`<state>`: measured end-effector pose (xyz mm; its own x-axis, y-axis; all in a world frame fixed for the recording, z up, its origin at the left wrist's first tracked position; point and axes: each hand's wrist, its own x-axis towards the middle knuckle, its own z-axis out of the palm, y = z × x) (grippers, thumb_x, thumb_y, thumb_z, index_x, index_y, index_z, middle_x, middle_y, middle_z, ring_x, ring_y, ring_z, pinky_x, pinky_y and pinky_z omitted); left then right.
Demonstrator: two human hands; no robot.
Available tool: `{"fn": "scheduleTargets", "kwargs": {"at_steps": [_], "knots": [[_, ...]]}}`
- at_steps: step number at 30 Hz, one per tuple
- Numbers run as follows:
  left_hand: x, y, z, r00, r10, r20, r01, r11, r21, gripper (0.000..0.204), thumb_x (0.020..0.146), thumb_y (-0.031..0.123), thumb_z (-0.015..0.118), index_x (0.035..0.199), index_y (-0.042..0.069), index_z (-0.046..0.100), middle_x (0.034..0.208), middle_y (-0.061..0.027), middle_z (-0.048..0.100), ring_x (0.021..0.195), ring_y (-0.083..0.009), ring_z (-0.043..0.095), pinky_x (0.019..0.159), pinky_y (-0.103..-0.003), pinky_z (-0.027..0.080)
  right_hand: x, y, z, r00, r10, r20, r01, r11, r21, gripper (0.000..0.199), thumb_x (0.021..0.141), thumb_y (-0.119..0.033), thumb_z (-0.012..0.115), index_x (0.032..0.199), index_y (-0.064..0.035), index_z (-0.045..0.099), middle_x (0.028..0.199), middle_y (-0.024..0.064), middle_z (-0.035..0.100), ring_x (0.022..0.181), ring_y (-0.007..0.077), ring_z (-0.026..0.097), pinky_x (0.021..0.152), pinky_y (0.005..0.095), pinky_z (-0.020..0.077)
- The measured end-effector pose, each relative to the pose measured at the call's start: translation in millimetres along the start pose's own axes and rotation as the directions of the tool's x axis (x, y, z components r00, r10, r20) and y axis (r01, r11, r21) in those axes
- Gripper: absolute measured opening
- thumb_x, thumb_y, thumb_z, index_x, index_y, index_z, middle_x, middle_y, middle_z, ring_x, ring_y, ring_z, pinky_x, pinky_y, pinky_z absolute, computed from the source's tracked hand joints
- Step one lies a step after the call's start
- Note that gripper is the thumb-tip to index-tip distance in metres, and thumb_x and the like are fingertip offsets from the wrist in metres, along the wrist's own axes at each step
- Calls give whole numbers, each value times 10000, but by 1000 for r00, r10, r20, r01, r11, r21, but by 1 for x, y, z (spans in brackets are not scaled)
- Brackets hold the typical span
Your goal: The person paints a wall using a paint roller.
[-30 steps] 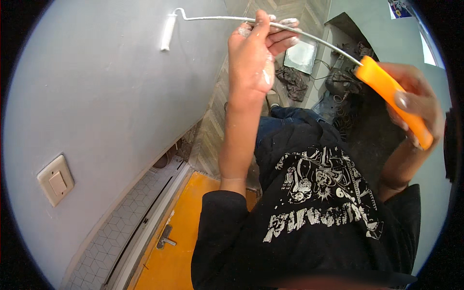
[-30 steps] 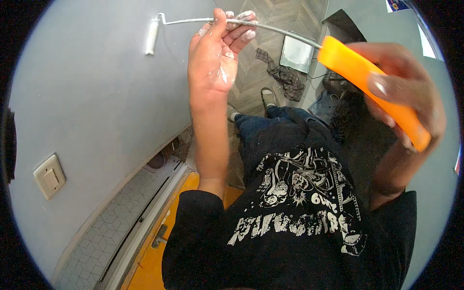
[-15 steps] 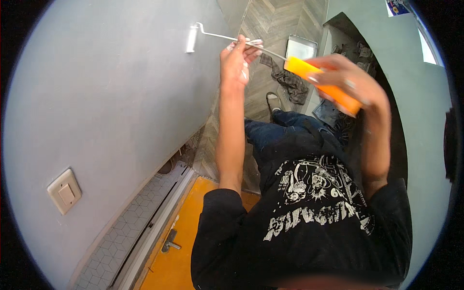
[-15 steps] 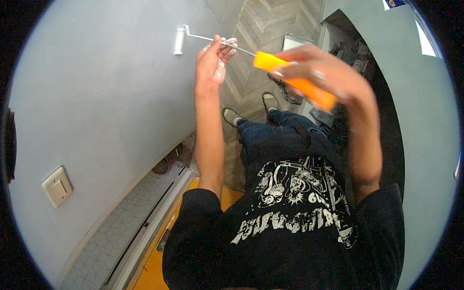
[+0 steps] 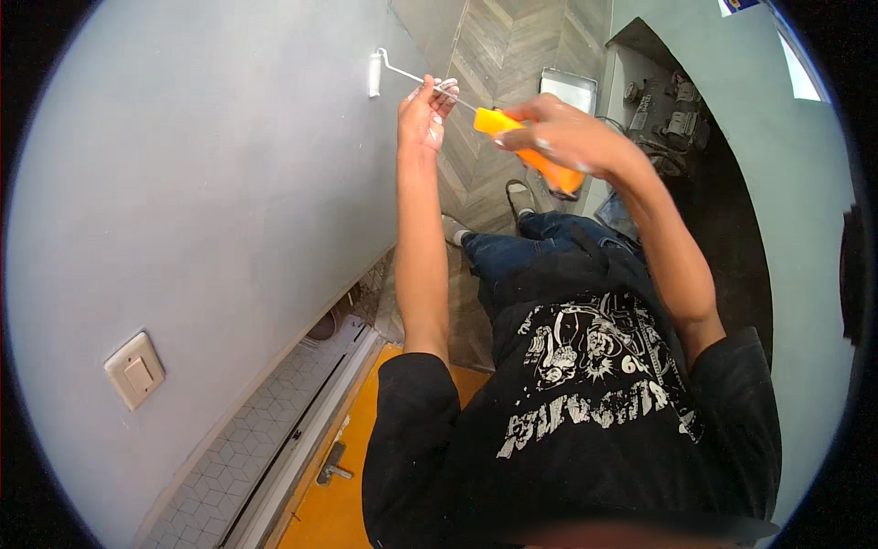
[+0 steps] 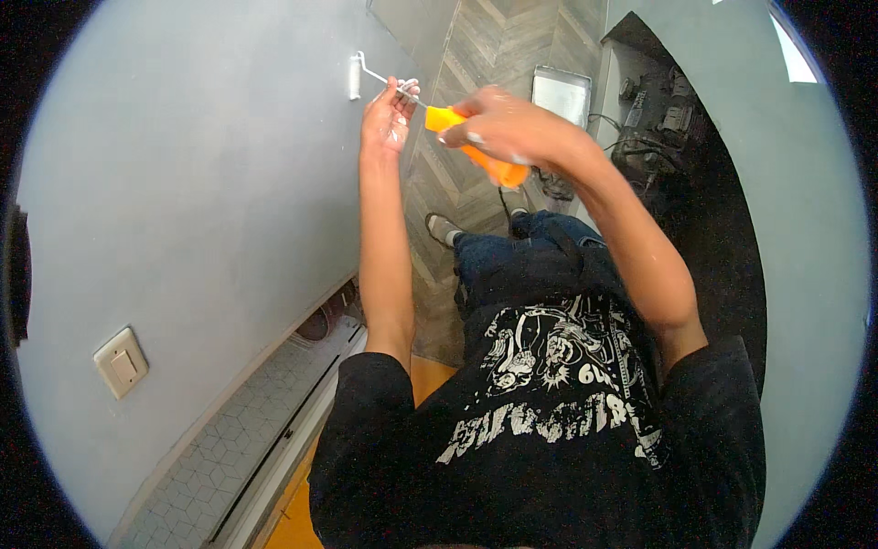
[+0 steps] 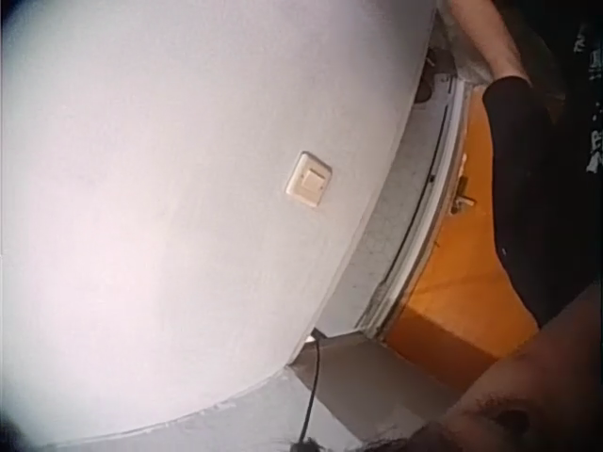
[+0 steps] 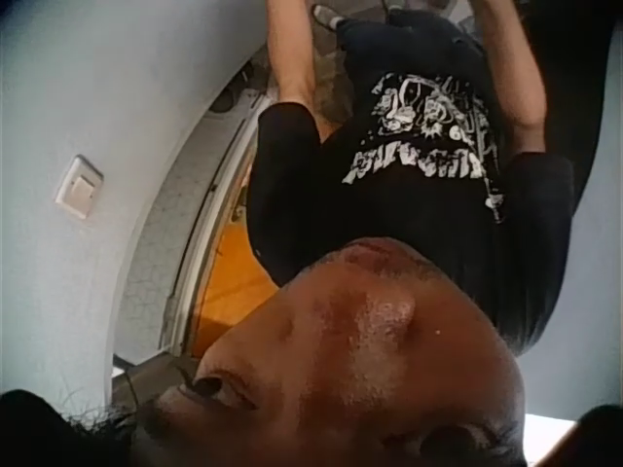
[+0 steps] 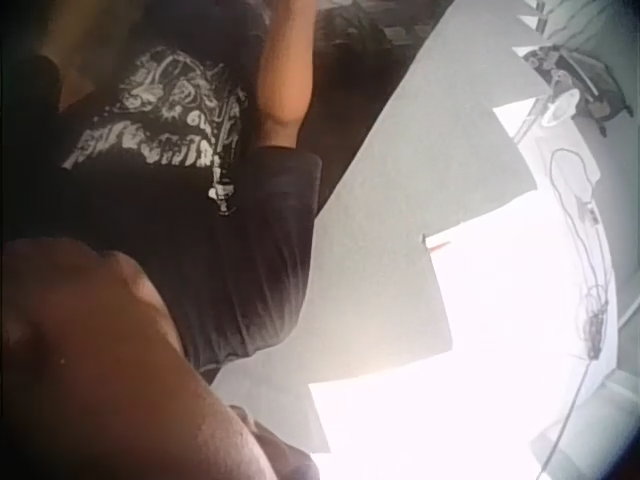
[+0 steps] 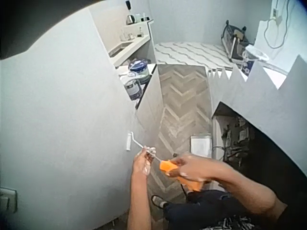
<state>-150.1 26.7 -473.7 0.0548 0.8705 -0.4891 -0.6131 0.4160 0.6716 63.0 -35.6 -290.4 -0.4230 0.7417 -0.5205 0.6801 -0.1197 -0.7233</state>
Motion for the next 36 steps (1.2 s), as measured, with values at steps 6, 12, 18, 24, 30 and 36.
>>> {"fn": "scheduleTargets", "kwargs": {"at_steps": [6, 12, 18, 24, 30, 36], "knots": [[-57, 32, 60, 998, 64, 4, -65, 994, 91, 222, 975, 233, 524, 951, 12, 528, 932, -213, 671, 766, -238, 681, 681, -325, 564, -57, -6, -46, 987, 152, -47, -137, 961, 239, 633, 851, -570, 546, 1190, -42, 632, 1170, 169, 520, 761, 161, 616, 579, 238, 512], [-171, 92, 146, 955, 194, 223, -216, 973, 77, 259, 986, 241, 495, 978, -16, 521, 986, -257, 654, 784, -274, 681, 702, -364, 571, -172, -37, -70, 951, 88, -296, 108, 803, 587, 568, 703, -234, 636, 1140, 121, 563, 893, 158, 662, 427, 63, 462, 383, 177, 359], [-125, 74, 125, 966, 97, 239, -114, 992, 59, 251, 978, 232, 511, 991, -16, 540, 1020, -250, 648, 847, -277, 676, 730, -383, 571, -144, -37, -71, 971, 196, -138, -89, 831, 549, 561, 796, -302, 623, 1194, 86, 550, 945, 172, 634, 499, 85, 529, 458, 181, 434], [15, 10, 36, 995, 1, 96, -8, 997, 71, 207, 977, 203, 509, 975, 0, 548, 959, -197, 671, 831, -254, 680, 721, -347, 569, -5, 35, -13, 929, -267, -255, 269, 963, -31, 491, 850, -392, 592, 1107, 25, 634, 1119, 237, 548, 753, 224, 642, 620, 322, 503], [76, -12, 0, 991, -132, 7, 132, 991, 18, 200, 977, 188, 507, 1002, -3, 562, 982, -161, 665, 868, -245, 667, 739, -342, 562, 55, 39, 7, 996, 69, -48, -42, 902, 429, 367, 828, -307, 610, 987, 24, 618, 606, 29, 541, 448, 120, 525, 412, 263, 415], [19, 3, 47, 997, -76, -21, 78, 983, 167, 206, 983, 203, 496, 969, 5, 549, 931, -178, 673, 806, -255, 680, 691, -341, 562, -8, 24, -28, 976, 215, 30, -195, 805, 560, 481, 816, -302, 641, 1161, 28, 579, 653, 28, 552, 454, 93, 514, 404, 234, 416]]}}
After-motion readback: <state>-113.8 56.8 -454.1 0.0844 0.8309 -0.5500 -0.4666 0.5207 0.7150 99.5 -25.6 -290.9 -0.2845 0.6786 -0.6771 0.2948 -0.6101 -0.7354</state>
